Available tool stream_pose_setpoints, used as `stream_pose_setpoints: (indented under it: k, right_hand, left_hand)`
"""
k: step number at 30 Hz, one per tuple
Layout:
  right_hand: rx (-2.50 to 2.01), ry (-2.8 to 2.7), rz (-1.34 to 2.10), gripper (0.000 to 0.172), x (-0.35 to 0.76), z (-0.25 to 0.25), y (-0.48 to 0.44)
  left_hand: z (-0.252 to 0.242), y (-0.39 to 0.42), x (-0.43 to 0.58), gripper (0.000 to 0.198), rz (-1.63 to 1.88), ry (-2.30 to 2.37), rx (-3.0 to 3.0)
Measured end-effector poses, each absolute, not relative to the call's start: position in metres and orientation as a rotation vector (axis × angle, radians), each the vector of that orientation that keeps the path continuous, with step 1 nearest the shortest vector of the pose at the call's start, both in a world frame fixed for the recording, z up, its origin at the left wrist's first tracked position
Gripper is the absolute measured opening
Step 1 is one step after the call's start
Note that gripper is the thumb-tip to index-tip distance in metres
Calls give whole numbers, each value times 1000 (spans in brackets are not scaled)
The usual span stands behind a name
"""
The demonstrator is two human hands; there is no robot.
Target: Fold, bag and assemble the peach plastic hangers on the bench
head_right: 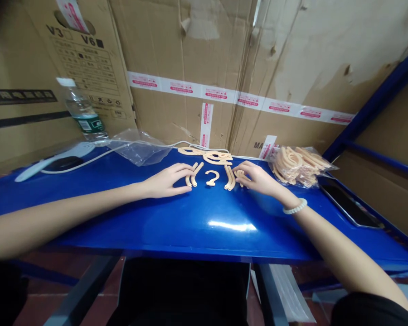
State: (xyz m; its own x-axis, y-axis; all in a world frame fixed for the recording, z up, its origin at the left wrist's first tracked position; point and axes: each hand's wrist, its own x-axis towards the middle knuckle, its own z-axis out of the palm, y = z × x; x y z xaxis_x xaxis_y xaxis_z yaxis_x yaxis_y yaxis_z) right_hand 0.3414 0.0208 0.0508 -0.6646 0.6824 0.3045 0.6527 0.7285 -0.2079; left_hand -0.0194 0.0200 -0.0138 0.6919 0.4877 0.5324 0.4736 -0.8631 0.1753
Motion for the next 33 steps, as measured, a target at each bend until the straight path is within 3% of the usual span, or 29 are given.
stream_pose_setpoints:
  k: [5, 13, 20, 33]
  right_hand:
    - [-1252, -2619, 133, 65, 374, 44, 22]
    - [-1220, -2709, 290, 47, 378, 44, 21]
    - [-1206, -2670, 361, 41, 374, 41, 23]
    - [-1154, -2633, 304, 48, 380, 27, 25]
  left_hand:
    - [-20, 24, -15, 40, 886, 819, 2862]
    - [-23, 28, -8, 27, 930, 785, 2829]
    - [-27, 31, -4, 19, 1050, 777, 2754]
    - [-20, 22, -4, 25, 1169, 825, 2942]
